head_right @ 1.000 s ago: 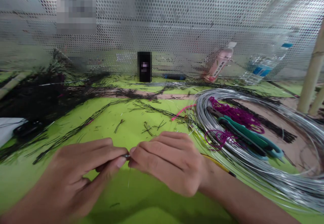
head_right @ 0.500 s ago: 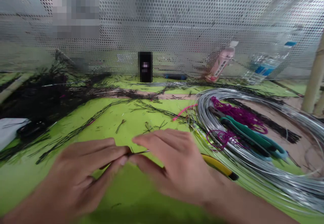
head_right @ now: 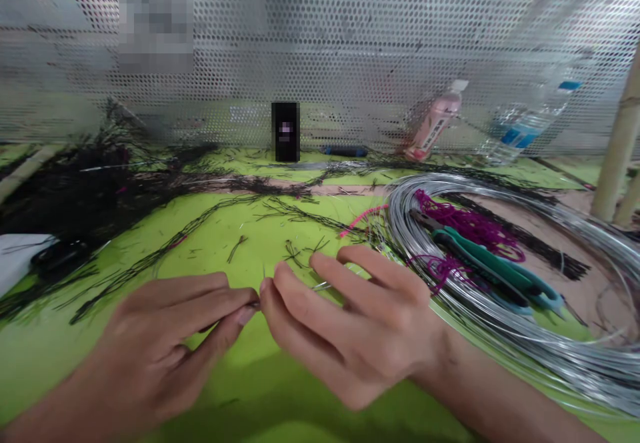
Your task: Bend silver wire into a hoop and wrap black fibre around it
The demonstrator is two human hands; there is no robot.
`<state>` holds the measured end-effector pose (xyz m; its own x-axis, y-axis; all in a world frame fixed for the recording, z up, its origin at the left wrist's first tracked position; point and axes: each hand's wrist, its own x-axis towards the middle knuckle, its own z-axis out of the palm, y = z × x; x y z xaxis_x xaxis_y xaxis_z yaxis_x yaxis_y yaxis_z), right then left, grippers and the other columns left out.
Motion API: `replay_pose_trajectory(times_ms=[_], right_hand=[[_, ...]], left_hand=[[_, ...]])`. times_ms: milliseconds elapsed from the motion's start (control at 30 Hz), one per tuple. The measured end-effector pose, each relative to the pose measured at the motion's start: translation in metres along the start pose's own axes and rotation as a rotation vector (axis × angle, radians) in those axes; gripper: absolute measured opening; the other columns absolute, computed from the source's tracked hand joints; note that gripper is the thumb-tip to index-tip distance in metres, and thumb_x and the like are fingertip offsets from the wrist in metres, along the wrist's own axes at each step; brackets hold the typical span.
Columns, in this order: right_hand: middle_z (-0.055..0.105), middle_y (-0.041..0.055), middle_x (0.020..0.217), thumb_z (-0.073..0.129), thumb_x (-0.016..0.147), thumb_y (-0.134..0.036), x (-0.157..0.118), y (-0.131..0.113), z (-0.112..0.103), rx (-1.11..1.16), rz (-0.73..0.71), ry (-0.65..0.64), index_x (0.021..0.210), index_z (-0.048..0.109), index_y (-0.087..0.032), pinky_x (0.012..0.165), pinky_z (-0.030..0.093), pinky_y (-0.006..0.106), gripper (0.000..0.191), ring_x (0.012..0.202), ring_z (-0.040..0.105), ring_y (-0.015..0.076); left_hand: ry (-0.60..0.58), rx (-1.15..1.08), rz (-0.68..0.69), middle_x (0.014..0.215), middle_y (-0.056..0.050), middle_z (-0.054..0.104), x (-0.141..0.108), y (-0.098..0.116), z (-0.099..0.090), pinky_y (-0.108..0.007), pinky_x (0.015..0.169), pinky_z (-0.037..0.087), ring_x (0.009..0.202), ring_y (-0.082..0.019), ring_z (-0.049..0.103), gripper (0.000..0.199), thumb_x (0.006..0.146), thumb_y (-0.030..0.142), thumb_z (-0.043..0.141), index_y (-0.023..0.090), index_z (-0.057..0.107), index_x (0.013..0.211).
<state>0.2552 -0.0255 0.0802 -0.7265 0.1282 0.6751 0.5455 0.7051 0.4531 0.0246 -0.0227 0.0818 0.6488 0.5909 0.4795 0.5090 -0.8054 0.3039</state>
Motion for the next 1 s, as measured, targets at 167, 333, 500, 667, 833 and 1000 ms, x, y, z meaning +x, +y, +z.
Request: replay_pose_trajectory(times_ms=[167, 333, 500, 667, 833, 1000], right_hand=[[0.077, 0.0023, 0.088, 0.070, 0.090, -0.012, -0.001, -0.005, 0.005, 0.332, 0.231, -0.117, 0.093, 0.072, -0.014, 0.070, 0.053, 0.034, 0.005, 0.070, 0.069, 0.0144], [0.063, -0.0053, 0.067, 0.055, 0.101, -0.018, 0.006, -0.002, 0.001, 0.877, 0.643, -0.465, 0.084, 0.066, -0.019, 0.056, 0.043, 0.024, 0.021, 0.058, 0.056, 0.0084], [0.071, 0.0029, 0.089, 0.057, 0.100, -0.012, 0.003, 0.005, -0.001, 0.775, 0.412, -0.298, 0.101, 0.068, -0.015, 0.072, 0.050, 0.024, 0.011, 0.079, 0.065, 0.0118], [0.075, 0.0107, 0.089, 0.055, 0.100, -0.007, -0.003, -0.001, 0.005, 0.468, 0.188, -0.080, 0.102, 0.068, -0.006, 0.078, 0.056, 0.033, 0.014, 0.078, 0.068, 0.0175], [0.075, 0.0029, 0.083, 0.076, 0.090, -0.019, -0.009, -0.006, 0.014, 0.525, 0.289, 0.041, 0.100, 0.070, -0.011, 0.075, 0.055, 0.028, 0.014, 0.071, 0.067, 0.0128], [0.071, -0.0033, 0.069, 0.072, 0.094, -0.025, 0.000, -0.007, 0.014, 0.831, 0.595, -0.071, 0.084, 0.073, -0.016, 0.062, 0.047, 0.022, 0.014, 0.058, 0.061, 0.0068]], left_hand=[[0.021, 0.035, 0.023, 0.069, 0.000, 0.061, -0.003, 0.000, 0.005, -0.033, 0.055, 0.037, 0.057, -0.014, 0.053, 0.028, 0.100, 0.014, 0.047, 0.018, 0.064, 0.078], [0.007, 0.026, 0.043, 0.070, 0.000, 0.062, -0.003, 0.001, 0.007, -0.033, 0.055, 0.037, 0.056, -0.014, 0.054, 0.029, 0.102, 0.016, 0.045, 0.018, 0.063, 0.079], [-0.007, -0.030, -0.019, 0.067, 0.003, 0.059, -0.003, 0.003, 0.004, -0.030, 0.052, 0.035, 0.056, -0.012, 0.054, 0.021, 0.099, 0.014, 0.050, 0.018, 0.064, 0.083], [-0.041, -0.130, -0.092, 0.067, 0.005, 0.057, -0.001, 0.003, -0.001, -0.025, 0.054, 0.036, 0.058, -0.009, 0.054, 0.019, 0.097, 0.012, 0.052, 0.019, 0.062, 0.083], [0.005, -0.080, -0.062, 0.068, 0.006, 0.057, -0.001, 0.002, 0.000, -0.025, 0.055, 0.036, 0.059, -0.008, 0.054, 0.014, 0.097, 0.013, 0.055, 0.019, 0.064, 0.088], [0.016, -0.029, -0.023, 0.068, 0.005, 0.057, -0.003, 0.002, 0.004, -0.028, 0.053, 0.035, 0.057, -0.009, 0.053, 0.017, 0.099, 0.013, 0.052, 0.019, 0.063, 0.088]])
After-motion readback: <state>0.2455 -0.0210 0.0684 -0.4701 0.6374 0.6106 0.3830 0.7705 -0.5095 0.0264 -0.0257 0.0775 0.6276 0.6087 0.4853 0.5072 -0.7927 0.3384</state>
